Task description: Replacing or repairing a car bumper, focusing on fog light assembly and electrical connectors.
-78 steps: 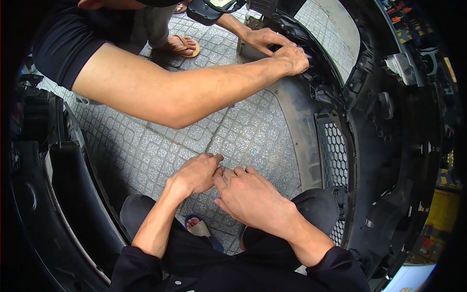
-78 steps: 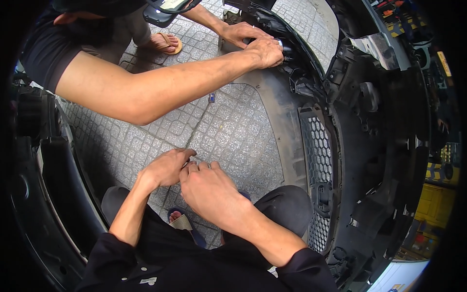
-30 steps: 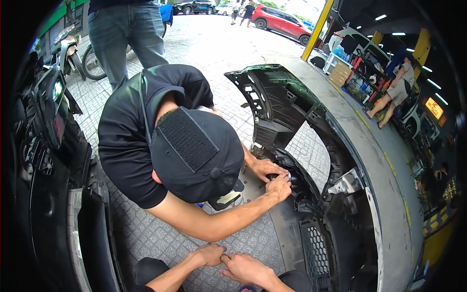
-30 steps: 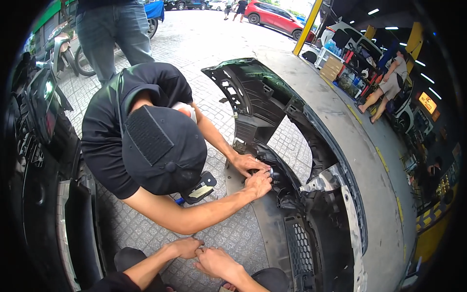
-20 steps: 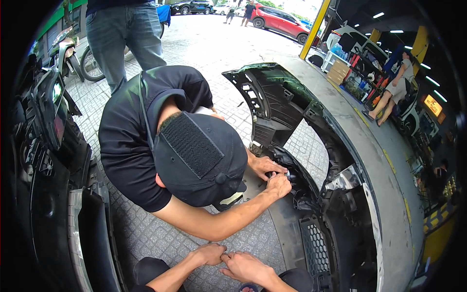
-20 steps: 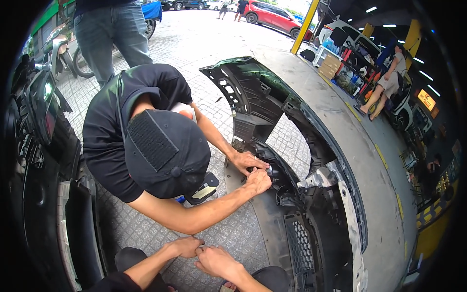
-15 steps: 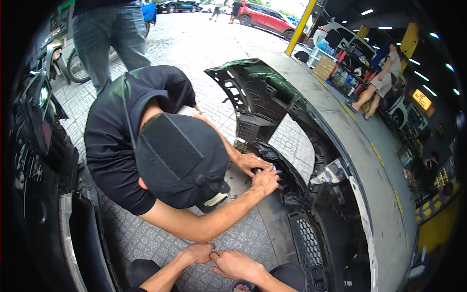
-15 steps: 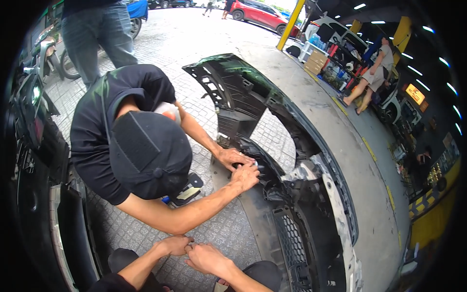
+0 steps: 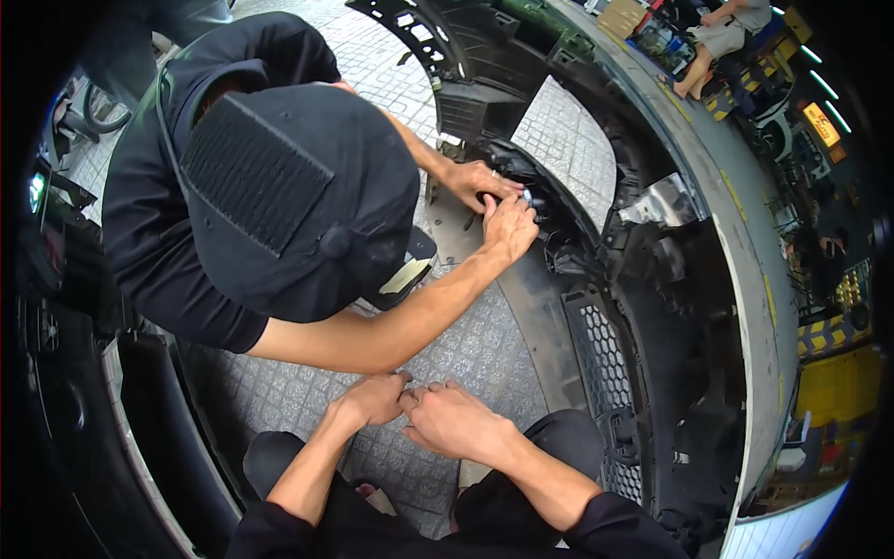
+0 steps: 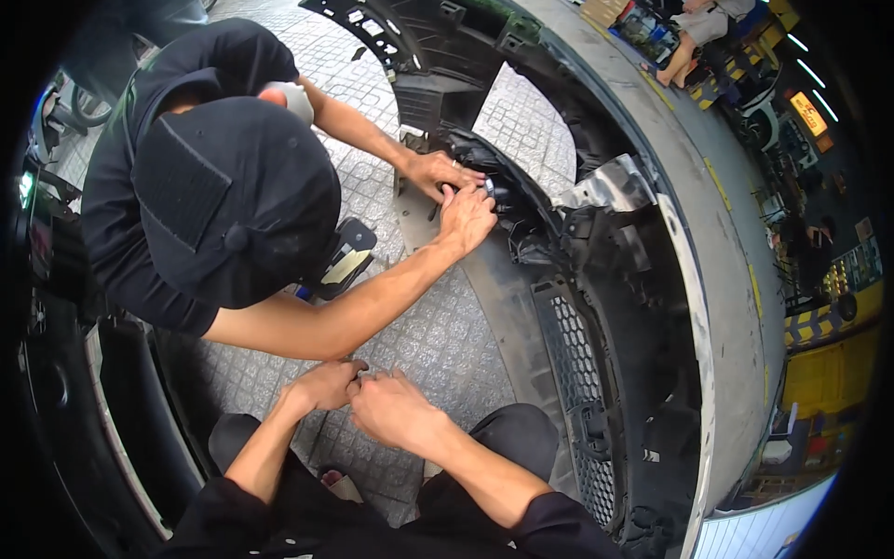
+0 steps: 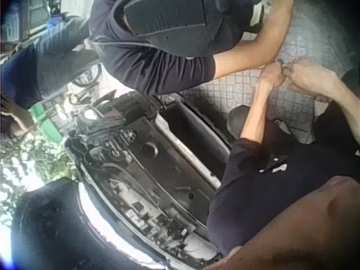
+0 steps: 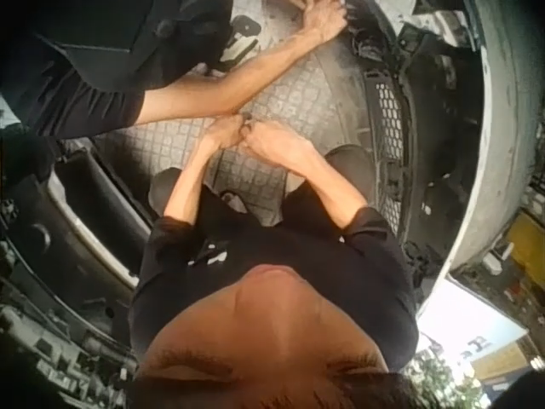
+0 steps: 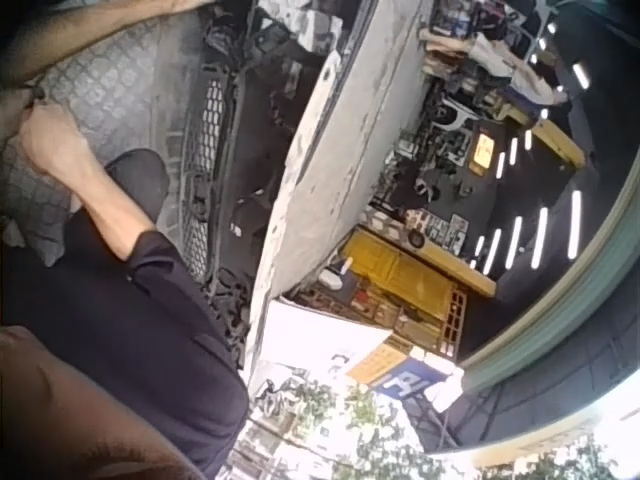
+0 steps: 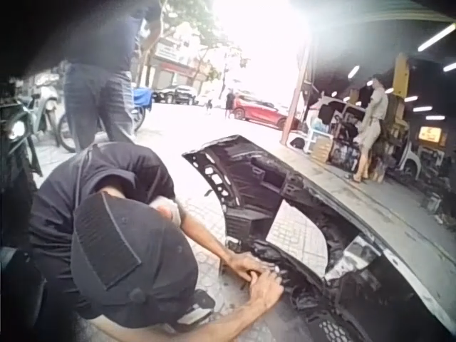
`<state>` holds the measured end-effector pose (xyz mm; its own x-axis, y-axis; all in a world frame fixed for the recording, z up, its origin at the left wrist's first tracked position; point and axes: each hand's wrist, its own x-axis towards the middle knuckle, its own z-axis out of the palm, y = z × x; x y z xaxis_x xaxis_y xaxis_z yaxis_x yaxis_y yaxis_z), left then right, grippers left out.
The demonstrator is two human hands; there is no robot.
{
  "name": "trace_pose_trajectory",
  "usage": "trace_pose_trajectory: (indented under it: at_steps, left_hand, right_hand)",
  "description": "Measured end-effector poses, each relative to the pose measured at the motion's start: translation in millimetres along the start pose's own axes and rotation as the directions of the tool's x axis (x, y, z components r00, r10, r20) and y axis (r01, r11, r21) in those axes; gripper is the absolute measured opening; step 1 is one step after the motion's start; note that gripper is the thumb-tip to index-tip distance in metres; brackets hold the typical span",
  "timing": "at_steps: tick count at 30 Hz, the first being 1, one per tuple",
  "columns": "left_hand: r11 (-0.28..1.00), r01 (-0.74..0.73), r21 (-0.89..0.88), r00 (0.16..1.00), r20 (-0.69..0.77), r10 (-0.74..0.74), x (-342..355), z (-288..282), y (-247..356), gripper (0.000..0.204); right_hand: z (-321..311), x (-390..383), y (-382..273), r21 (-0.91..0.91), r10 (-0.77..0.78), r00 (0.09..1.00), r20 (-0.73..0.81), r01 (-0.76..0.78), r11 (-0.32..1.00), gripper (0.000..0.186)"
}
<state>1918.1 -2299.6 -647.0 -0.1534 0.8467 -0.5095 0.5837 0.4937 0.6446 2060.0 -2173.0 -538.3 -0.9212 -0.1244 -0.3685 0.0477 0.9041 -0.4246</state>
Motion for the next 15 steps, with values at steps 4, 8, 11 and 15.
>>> trace_pose_trajectory:
  at_steps: [4,8,11,15]
  left_hand:
    - [0.995,-0.072,0.063,0.996,-0.039,0.074,-1.2,-3.7,4.7,0.036]
    - [0.996,-0.045,0.077,0.999,0.014,0.044,-1.0,-5.9,10.8,0.047]
    - [0.993,-0.09,0.078,0.993,-0.07,0.096,-3.3,-4.0,13.2,0.027]
    - [0.992,-0.069,0.109,0.998,0.003,0.07,0.1,-6.0,14.1,0.033]
  right_hand:
    - [-5.2,-2.8,-3.5,-0.056,-0.028,0.999,-0.029,0.026,0.998,0.043]
    - [-9.5,-4.4,-3.0,-0.027,-0.01,1.0,-0.003,0.01,1.0,0.043]
    - [-9.4,-5.7,-1.3,-0.041,-0.045,0.997,-0.061,0.043,0.998,0.042]
    - [-8.8,-7.4,-0.8,-0.035,-0.03,0.999,-0.044,0.028,0.999,0.042]
